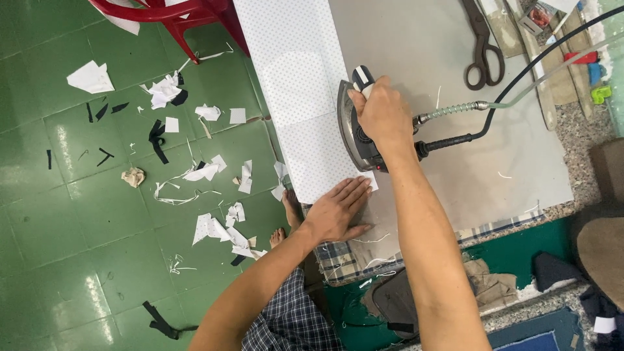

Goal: The person irons a long piece of white dotted fabric on a work table using a steam iron and a black pressing block. They then use scissors to trim the fabric edges and continue ironing the cut piece.

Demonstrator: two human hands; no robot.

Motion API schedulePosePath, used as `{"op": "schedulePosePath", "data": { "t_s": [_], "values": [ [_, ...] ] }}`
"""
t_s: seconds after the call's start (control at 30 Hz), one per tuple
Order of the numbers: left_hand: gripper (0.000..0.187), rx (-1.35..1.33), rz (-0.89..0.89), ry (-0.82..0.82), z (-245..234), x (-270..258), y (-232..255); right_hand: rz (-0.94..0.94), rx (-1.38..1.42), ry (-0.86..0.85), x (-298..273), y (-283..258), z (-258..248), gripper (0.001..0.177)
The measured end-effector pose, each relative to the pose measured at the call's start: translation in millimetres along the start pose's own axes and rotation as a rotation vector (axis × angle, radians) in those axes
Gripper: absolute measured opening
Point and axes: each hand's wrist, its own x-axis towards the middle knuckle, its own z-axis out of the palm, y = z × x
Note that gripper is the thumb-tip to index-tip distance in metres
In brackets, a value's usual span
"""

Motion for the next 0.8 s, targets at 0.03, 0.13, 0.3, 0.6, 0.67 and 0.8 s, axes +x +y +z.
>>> {"op": "schedulePosePath", "data": {
  "t_s": [0.03,0.13,0.3,0.6,0.67,0.8],
  "values": [
    [0.077,0.0,0.0,-0.001,-0.4,0.2,0.2,0.0,0.001,0.0,-0.1,0.4,0.3,0.042],
    [0.076,-0.003,0.001,0.006,-1.9,0.8,0.1,0.002,-0.021,-0.003,1.9,3.7,3.9,0.044],
    [0.075,-0.004,0.013,0.004,-2.0,-0.1,0.4,-0.004,-0.057,0.009,8.7,13.3,16.2,0.043],
    [0.076,-0.01,0.028,-0.017,-2.1,-1.6,-0.9,-0.015,-0.03,0.005,-0.5,9.6,7.2,0.042],
    [0.075,-0.004,0.033,-0.009,-3.9,-0.7,0.3,-0.019,-0.035,0.005,-3.9,8.5,4.9,0.042],
    [0.072,-0.016,0.054,0.009,2.1,-4.3,-0.8,-0.022,-0.029,-0.005,-6.3,14.7,8.3,0.046]
  ]
}}
